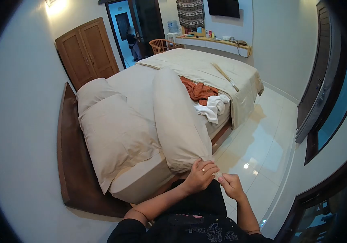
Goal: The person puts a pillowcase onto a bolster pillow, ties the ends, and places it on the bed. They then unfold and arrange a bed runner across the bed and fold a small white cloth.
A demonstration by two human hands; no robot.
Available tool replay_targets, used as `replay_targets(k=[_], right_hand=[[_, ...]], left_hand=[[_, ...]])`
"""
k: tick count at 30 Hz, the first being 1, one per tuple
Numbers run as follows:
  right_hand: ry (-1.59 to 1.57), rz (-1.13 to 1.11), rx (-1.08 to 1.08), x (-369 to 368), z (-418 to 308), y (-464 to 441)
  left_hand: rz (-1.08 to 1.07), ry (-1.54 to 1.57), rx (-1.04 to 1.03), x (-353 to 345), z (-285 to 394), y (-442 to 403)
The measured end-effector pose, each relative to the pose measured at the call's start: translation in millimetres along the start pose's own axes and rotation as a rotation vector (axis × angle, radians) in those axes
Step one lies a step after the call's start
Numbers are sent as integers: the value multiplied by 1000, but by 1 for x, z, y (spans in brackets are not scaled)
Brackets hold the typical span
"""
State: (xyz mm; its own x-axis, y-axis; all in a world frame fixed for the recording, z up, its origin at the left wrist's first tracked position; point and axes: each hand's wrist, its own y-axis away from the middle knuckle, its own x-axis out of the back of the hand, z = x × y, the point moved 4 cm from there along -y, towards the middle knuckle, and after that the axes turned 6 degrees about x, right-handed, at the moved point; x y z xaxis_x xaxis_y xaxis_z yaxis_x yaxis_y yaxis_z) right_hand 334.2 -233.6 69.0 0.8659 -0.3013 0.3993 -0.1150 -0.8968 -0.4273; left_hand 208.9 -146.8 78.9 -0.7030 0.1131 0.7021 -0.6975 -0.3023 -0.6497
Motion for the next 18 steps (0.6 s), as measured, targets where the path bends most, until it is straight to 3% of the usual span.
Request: replay_targets(k=[10, 18], right_hand=[[91, -8, 193, 36, -54, -1], [-108, 212, 350, 68, -73, 10]], left_hand=[[53, -141, -109, 7, -15, -15], [102, -173, -107, 12, -23, -18]])
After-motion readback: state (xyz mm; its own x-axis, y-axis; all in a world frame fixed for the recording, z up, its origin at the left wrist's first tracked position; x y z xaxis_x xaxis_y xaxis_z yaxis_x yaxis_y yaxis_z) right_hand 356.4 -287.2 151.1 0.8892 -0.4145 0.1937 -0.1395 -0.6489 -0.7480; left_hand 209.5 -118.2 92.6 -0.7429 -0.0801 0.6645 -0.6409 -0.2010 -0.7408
